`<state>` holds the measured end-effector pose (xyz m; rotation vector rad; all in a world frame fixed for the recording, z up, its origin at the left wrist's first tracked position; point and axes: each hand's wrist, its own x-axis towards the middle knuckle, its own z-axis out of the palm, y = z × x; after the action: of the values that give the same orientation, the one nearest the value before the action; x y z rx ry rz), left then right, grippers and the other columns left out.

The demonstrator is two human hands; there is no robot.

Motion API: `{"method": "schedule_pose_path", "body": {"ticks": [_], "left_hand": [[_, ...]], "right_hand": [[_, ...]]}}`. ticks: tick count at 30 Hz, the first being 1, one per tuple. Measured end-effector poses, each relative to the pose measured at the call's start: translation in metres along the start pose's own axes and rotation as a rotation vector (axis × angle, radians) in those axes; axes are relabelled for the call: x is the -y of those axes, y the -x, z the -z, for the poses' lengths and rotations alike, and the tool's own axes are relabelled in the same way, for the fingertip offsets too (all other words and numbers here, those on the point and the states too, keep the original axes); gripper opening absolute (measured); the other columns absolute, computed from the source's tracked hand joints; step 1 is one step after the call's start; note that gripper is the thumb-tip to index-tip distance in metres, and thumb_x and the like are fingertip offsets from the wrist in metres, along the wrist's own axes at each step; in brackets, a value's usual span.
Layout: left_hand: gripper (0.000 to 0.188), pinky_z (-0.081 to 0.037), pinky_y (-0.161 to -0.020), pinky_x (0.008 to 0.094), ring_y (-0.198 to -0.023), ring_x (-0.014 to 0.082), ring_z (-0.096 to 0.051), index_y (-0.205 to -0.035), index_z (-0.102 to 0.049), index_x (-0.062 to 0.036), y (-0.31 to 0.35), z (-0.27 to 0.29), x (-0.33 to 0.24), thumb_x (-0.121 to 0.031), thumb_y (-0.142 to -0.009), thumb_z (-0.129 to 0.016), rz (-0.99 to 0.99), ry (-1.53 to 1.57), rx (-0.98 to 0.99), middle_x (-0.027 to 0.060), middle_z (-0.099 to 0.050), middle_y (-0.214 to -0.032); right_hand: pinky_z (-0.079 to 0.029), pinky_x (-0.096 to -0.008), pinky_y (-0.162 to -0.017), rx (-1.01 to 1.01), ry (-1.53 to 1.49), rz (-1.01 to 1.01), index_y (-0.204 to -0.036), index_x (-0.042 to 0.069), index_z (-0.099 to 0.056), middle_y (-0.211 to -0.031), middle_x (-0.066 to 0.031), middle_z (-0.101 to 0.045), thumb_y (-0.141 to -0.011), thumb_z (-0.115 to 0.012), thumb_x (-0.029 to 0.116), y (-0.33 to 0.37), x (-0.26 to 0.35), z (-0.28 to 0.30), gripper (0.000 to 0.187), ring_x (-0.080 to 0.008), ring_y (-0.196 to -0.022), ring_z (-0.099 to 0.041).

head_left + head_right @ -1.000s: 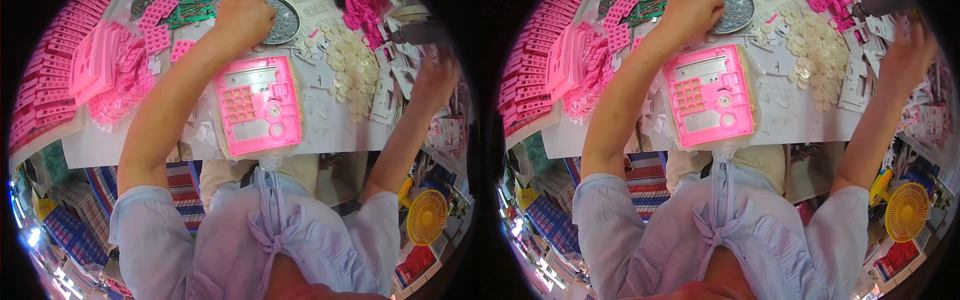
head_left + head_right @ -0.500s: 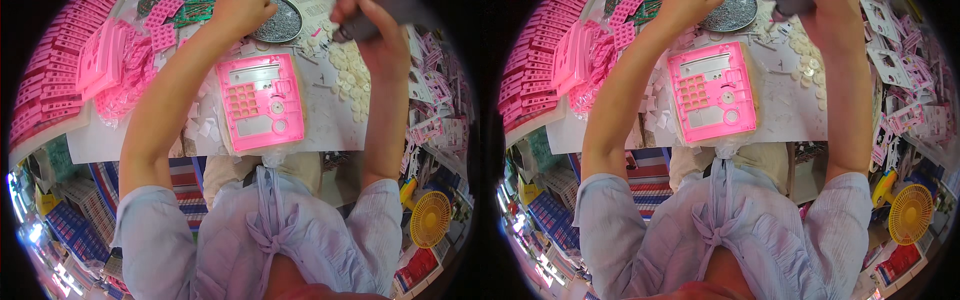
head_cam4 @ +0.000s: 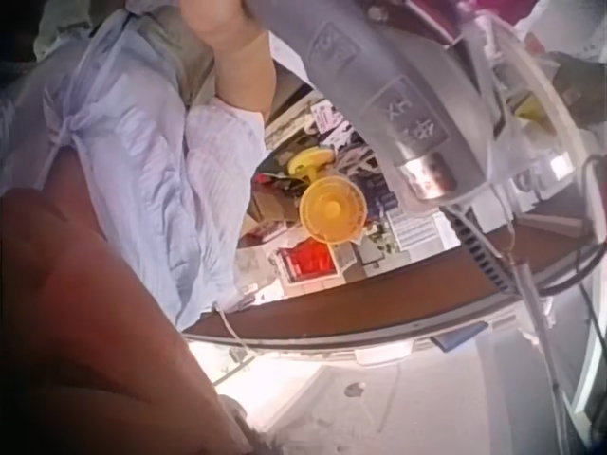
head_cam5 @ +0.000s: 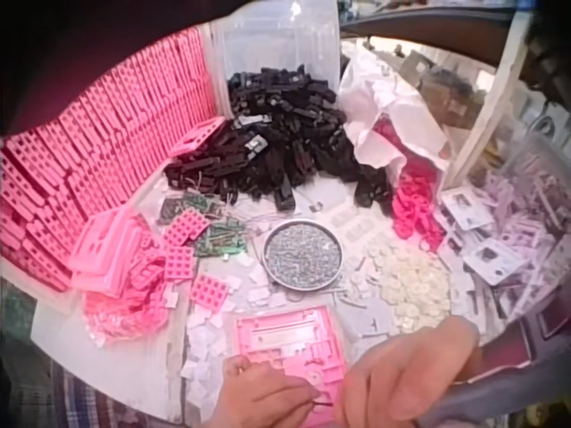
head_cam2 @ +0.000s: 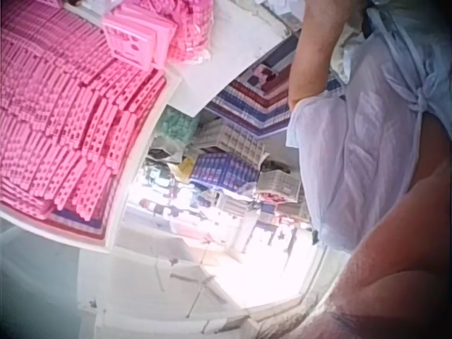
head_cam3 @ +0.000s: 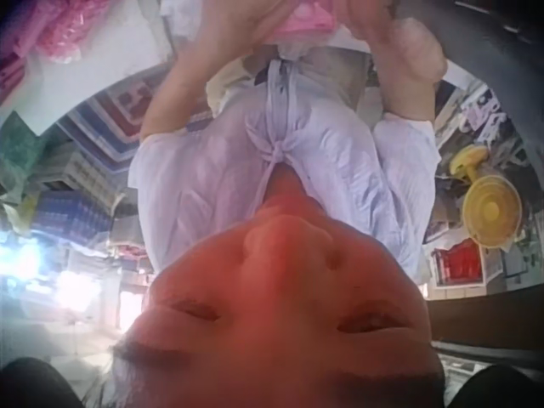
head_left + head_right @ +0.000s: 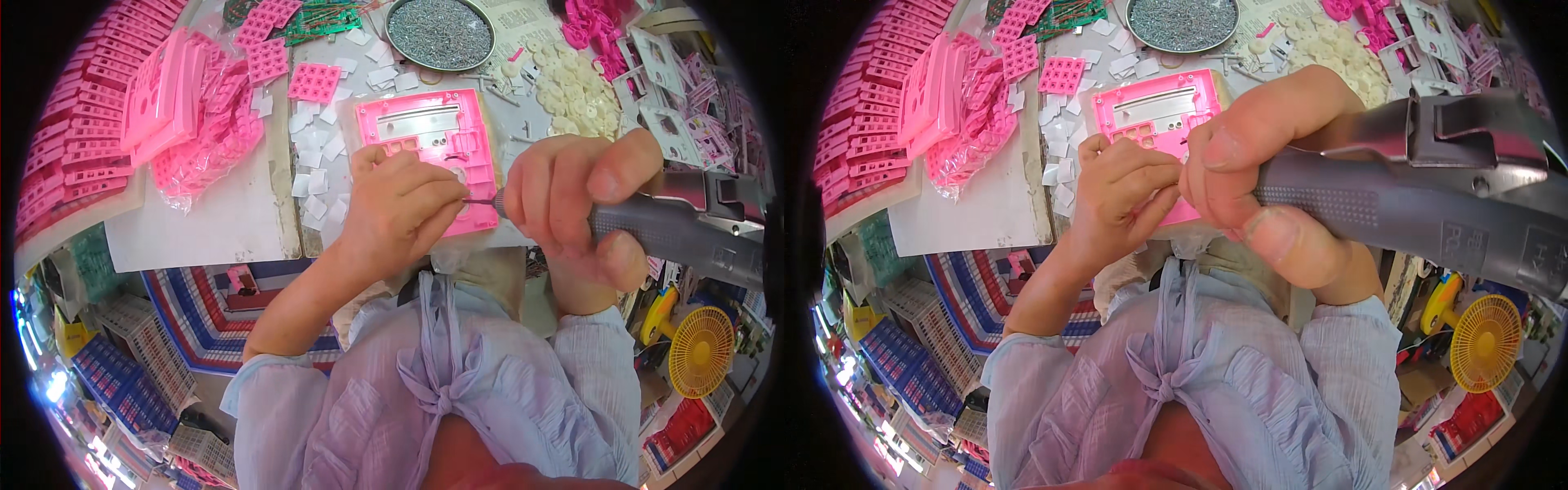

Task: Assembling a toy ATM/calculator bank by inserting buttons and a circuit board into a plastic casing and securing it with an electric screwdriver.

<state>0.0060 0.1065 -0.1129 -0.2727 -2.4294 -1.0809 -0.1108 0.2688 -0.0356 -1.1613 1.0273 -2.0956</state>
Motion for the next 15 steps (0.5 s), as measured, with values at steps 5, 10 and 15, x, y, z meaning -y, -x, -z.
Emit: {"method": "schedule_pose_path", "body": {"ticks": [5, 10, 15], "left_hand": [[0.020, -0.032, -0.084, 0.0406, -0.077, 0.0168, -0.059, -0.090, -0.069, -0.0158, -0.001, -0.002, 0.000, -0.014, -0.074, -0.081, -0.030, -0.032, -0.022, -0.0034, -0.068, -0.087], [0.030, -0.033, -0.085, 0.0403, -0.087, 0.0205, -0.061, -0.096, -0.069, -0.0122, -0.002, -0.003, -0.007, -0.021, -0.072, -0.084, 0.046, -0.205, -0.016, -0.0007, -0.069, -0.098], [0.036, -0.035, -0.095, 0.0465, -0.103, 0.0202, -0.059, -0.102, -0.070, -0.0130, 0.001, -0.001, 0.014, -0.033, -0.074, -0.082, -0.079, -0.255, 0.120, 0.0010, -0.067, -0.107]], "right_hand": [[-0.037, -0.0275, -0.047, -0.033, 0.011, -0.031, -0.115, 0.012, -0.049, -0.057, 0.0044, -0.048, -0.093, -0.069, 0.028, 0.000, -0.003, -0.004, 0.035, -0.0113, -0.051, -0.047], [-0.039, -0.0289, -0.051, -0.113, 0.075, -0.013, -0.113, 0.008, -0.049, -0.060, 0.0017, -0.049, -0.092, -0.068, 0.024, 0.005, -0.014, -0.002, 0.032, -0.0115, -0.053, -0.047], [-0.049, -0.0265, -0.059, -0.184, 0.098, -0.044, -0.109, -0.002, -0.051, -0.077, -0.0084, -0.059, -0.087, -0.068, 0.011, 0.019, -0.044, 0.024, 0.031, -0.0118, -0.065, -0.056]]}}
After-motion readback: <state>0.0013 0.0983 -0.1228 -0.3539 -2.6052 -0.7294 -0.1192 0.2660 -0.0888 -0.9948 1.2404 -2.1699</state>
